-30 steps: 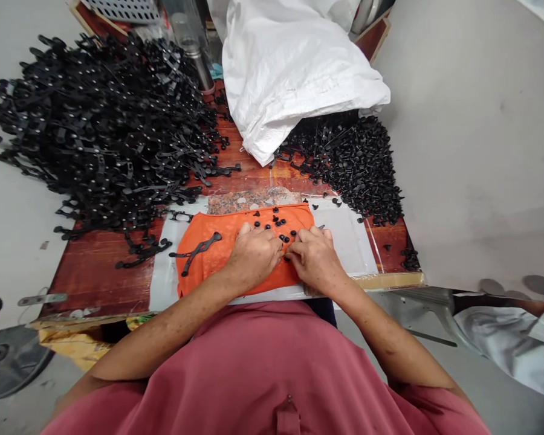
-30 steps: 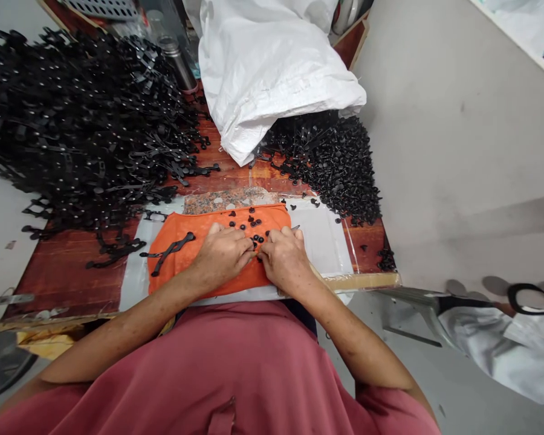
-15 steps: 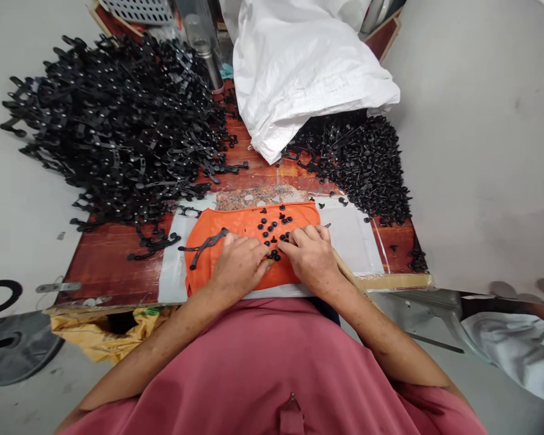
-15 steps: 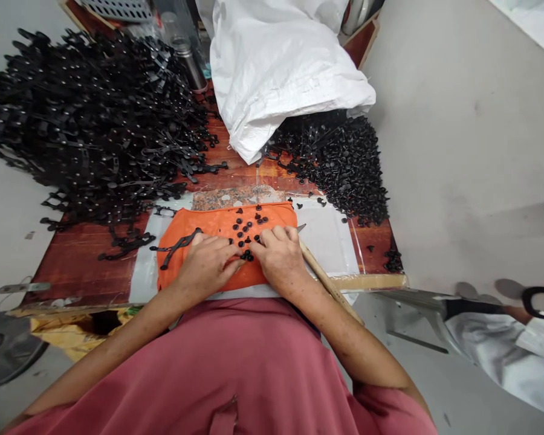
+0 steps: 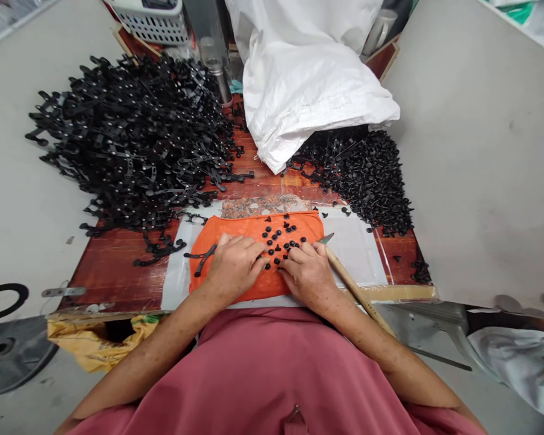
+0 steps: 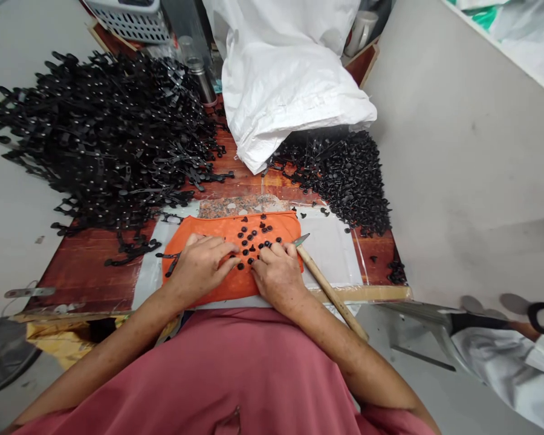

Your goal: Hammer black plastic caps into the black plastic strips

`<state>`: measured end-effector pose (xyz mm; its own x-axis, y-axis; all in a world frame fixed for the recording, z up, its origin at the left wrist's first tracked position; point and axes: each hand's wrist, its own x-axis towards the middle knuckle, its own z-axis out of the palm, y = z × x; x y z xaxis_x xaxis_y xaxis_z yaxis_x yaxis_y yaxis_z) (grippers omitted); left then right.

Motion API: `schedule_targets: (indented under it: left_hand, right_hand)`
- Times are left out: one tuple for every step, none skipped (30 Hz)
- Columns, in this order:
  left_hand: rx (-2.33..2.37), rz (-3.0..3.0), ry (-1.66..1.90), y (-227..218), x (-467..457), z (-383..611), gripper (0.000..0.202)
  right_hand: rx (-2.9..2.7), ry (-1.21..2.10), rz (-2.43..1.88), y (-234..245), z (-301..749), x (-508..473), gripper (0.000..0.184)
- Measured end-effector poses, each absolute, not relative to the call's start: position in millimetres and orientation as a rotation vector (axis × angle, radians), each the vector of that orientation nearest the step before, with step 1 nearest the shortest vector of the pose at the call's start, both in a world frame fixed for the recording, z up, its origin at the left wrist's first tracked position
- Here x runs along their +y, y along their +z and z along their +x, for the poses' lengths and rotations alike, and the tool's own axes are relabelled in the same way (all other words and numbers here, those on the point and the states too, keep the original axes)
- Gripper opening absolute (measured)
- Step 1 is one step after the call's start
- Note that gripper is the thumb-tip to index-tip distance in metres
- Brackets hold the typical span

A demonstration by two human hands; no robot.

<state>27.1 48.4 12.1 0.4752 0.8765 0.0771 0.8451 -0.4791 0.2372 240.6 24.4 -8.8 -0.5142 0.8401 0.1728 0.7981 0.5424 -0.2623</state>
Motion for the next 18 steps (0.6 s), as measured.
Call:
schedule_targets:
  left_hand:
    - [1.5, 2.534, 0.305, 13.4, 53.0, 26.9, 0.017]
    - [1.492, 2.518, 0.319, 14.6, 57.7, 27.4, 0.018]
    - [1.48, 2.507, 0.322, 15.4, 62.1, 28.7, 0.018]
    - [1.469, 2.502, 0.314, 15.8, 66.0, 31.0, 0.018]
    - [1.461, 2.504, 0.303, 15.5, 69.1, 34.1, 0.017]
    - [1.457, 2.514, 0.287, 14.5, 71.2, 38.0, 0.017]
    - [1.455, 2.534, 0.267, 12.9, 72.5, 42.4, 0.016]
    - [1.458, 2.56, 0.245, 10.7, 73.1, 47.0, 0.016]
    - [1.463, 2.589, 0.226, 8.1, 73.1, 51.4, 0.017]
    - [1.47, 2.616, 0.213, 5.3, 72.8, 55.3, 0.017]
    - [1.475, 2.641, 0.208, 2.6, 72.5, 58.6, 0.018]
    - [1.482, 2.665, 0.217, 0.0, 72.1, 61.0, 0.019]
    - [1.492, 2.688, 0.239, -2.1, 71.9, 62.6, 0.02]
    - [1.505, 2.709, 0.268, -3.8, 71.6, 63.4, 0.022]
    - [1.518, 2.73, 0.297, -5.0, 71.1, 63.5, 0.024]
    - [1.525, 2.749, 0.32, -5.6, 70.4, 63.2, 0.026]
    - [1.525, 2.764, 0.336, -5.7, 69.4, 62.5, 0.027]
    - [1.514, 2.775, 0.341, -5.2, 68.0, 61.6, 0.029]
  right_hand:
    - [-2.482, 0.276, -1.356, -6.9, 243.7, 26.3, 0.015]
    - [-2.451, 0.326, -1.353, -4.6, 247.7, 29.0, 0.013]
    - [-2.414, 0.35, -1.365, -2.1, 252.3, 32.7, 0.013]
    - [-2.374, 0.342, -1.395, 0.1, 256.8, 37.3, 0.014]
    - [-2.341, 0.306, -1.435, 1.8, 260.6, 42.4, 0.016]
    - [-2.323, 0.255, -1.473, 2.9, 263.3, 47.9, 0.018]
    - [-2.324, 0.215, -1.5, 3.5, 264.5, 53.5, 0.018]
    - [-2.346, 0.192, -1.513, 3.8, 264.0, 58.8, 0.018]
    - [-2.387, 0.19, -1.515, 4.0, 262.0, 63.7, 0.017]
    - [-2.44, 0.2, -1.512, 4.2, 258.6, 68.1, 0.016]
    - [-2.494, 0.211, -1.51, 4.6, 254.3, 71.8, 0.017]
    - [-2.538, 0.219, -1.514, 5.0, 249.5, 74.9, 0.019]
    - [-2.565, 0.22, -1.522, 5.4, 244.7, 77.4, 0.021]
    - [-2.57, 0.21, -1.531, 5.5, 240.4, 79.4, 0.024]
    - [-2.557, 0.196, -1.538, 5.2, 236.9, 81.1, 0.026]
    - [-2.534, 0.183, -1.544, 4.4, 234.7, 82.4, 0.028]
    - [-2.512, 0.175, -1.545, 3.1, 233.9, 83.4, 0.029]
    - [-2.496, 0.174, -1.545, 1.6, 234.8, 84.1, 0.03]
